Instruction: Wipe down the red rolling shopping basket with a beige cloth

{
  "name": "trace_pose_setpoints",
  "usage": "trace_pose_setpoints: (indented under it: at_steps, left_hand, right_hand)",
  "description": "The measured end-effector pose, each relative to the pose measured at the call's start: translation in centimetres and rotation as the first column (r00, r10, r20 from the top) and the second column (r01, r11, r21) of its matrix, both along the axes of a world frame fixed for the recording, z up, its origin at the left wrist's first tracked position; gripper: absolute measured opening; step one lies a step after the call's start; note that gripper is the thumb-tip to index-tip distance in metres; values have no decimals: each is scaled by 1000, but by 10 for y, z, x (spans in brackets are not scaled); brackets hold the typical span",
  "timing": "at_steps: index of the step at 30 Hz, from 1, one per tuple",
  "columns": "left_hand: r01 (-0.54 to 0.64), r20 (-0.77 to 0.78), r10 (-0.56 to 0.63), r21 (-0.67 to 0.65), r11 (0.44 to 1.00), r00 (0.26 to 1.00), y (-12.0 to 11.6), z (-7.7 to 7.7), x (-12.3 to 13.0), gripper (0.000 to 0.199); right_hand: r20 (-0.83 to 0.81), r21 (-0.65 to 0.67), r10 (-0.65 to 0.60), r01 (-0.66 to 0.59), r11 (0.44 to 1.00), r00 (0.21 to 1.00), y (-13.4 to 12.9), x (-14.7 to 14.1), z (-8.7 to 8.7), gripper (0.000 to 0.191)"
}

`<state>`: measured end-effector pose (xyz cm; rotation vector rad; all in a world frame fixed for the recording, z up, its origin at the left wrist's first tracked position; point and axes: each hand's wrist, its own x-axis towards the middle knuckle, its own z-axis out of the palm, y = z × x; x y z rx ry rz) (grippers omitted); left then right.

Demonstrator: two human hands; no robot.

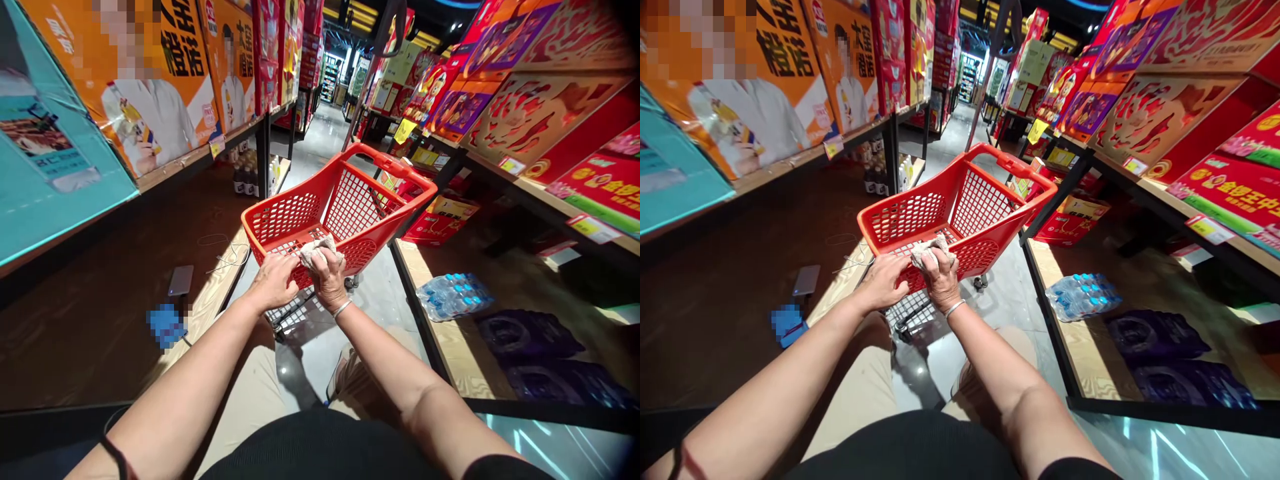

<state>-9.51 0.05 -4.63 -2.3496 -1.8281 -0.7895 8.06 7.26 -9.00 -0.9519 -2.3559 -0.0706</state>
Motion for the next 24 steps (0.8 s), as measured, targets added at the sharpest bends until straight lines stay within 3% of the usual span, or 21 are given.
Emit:
trace_pose_setpoints:
  at_steps: [4, 9, 13, 15, 17, 20, 22, 24]
  left_hand:
    - [9, 32, -8, -30, 999, 999, -1, 0, 2, 52]
    - [-18, 60, 21, -51, 999, 998, 1, -1, 4, 51]
    - [-16, 41, 18, -50, 999, 999, 0, -1, 4, 52]
    - [-14, 39, 16, -52, 999, 999, -1, 0, 5, 51]
    - [-12, 53, 15, -46, 999, 998, -3, 0, 5, 49]
    - [-8, 88, 10, -33, 999, 996, -4, 0, 6, 42]
    - [3, 105, 0, -25, 1000, 994, -2, -1, 5, 40]
    - [9, 113, -8, -13, 1000, 994, 0, -4, 4, 38]
  right_hand:
    - [-35, 5, -46, 46, 999, 998, 10, 7, -33, 32]
    - [-203, 105, 61, -40, 994, 977, 16, 11, -66, 38]
    - [-143, 14, 136, -136, 991, 980, 0, 16, -98, 42]
    - [-168, -18, 134, -139, 990, 977, -4, 19, -103, 39]
    - [-246, -11, 121, -128, 992, 962, -1, 22, -91, 34]
    - [-410, 78, 117, -92, 993, 905, 17, 29, -49, 25]
    - [-516, 117, 69, -10, 993, 854, 34, 34, -20, 26]
    - [-578, 96, -23, 96, 991, 816, 47, 37, -2, 28]
